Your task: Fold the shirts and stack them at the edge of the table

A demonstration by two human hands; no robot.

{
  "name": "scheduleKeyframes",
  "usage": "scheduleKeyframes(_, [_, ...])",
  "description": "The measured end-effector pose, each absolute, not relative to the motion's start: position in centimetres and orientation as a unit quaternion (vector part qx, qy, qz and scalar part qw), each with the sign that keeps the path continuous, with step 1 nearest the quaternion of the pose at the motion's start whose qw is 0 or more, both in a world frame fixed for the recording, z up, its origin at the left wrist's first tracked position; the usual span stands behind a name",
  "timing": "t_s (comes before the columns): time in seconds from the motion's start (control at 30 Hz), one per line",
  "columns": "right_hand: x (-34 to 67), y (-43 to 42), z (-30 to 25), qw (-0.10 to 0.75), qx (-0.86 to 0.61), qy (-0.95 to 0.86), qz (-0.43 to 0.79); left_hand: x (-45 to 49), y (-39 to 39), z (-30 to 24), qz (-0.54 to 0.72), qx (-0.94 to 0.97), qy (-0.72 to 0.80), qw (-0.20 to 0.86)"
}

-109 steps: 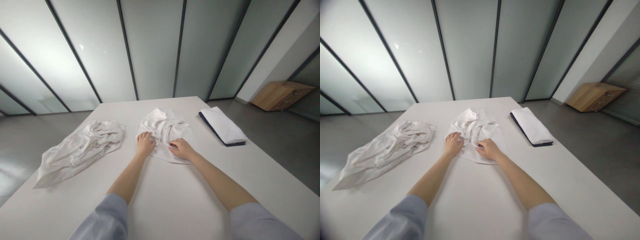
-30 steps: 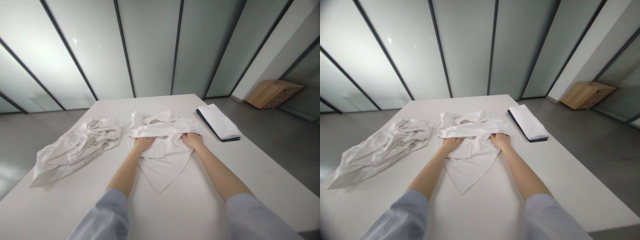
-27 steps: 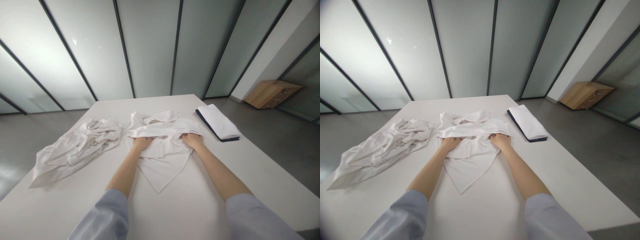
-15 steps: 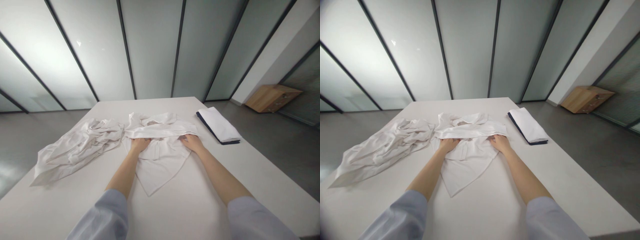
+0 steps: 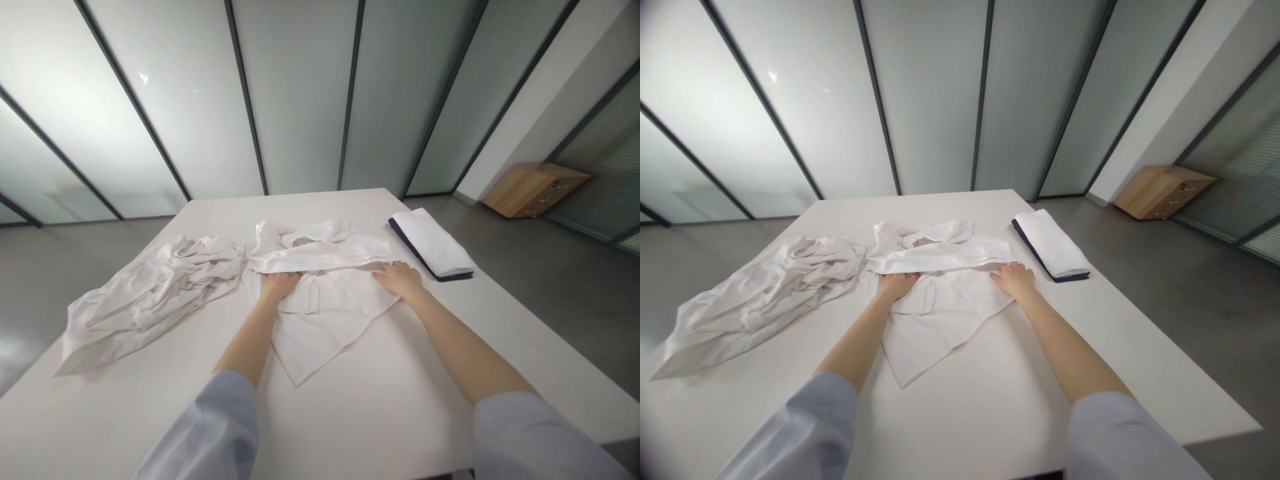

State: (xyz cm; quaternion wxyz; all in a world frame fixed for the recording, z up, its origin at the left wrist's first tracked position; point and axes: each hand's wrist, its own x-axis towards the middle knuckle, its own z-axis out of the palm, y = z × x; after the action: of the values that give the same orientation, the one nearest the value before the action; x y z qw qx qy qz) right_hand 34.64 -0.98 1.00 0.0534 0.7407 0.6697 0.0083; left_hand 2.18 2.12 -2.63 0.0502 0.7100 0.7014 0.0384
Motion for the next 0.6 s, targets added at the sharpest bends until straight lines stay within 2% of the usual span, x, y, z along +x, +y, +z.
scheduleKeyframes(0.23, [36.2,-4.0,1.7,0.103,0.712,0.695,0.001,2.1,2.8,-3.3,0.039,0.741,0.669,0.044])
scheduleKeyframes(0.3, [36.1,-4.4,1.7,0.079,0.711,0.698,-0.003,2.0,3.0,-3.1,0.057,0.768,0.638,0.028])
scheduleKeyframes(0.43, [35.7,-4.1,0.6,-0.023,0.74,0.672,0.013,2.0,3.1,-2.6,0.072,0.811,0.58,0.016])
scheduleKeyframes(0.6, [34.3,-2.5,-0.8,-0.097,0.759,0.644,-0.017,2.9,2.7,-1.9,0.117,0.792,0.599,-0.032])
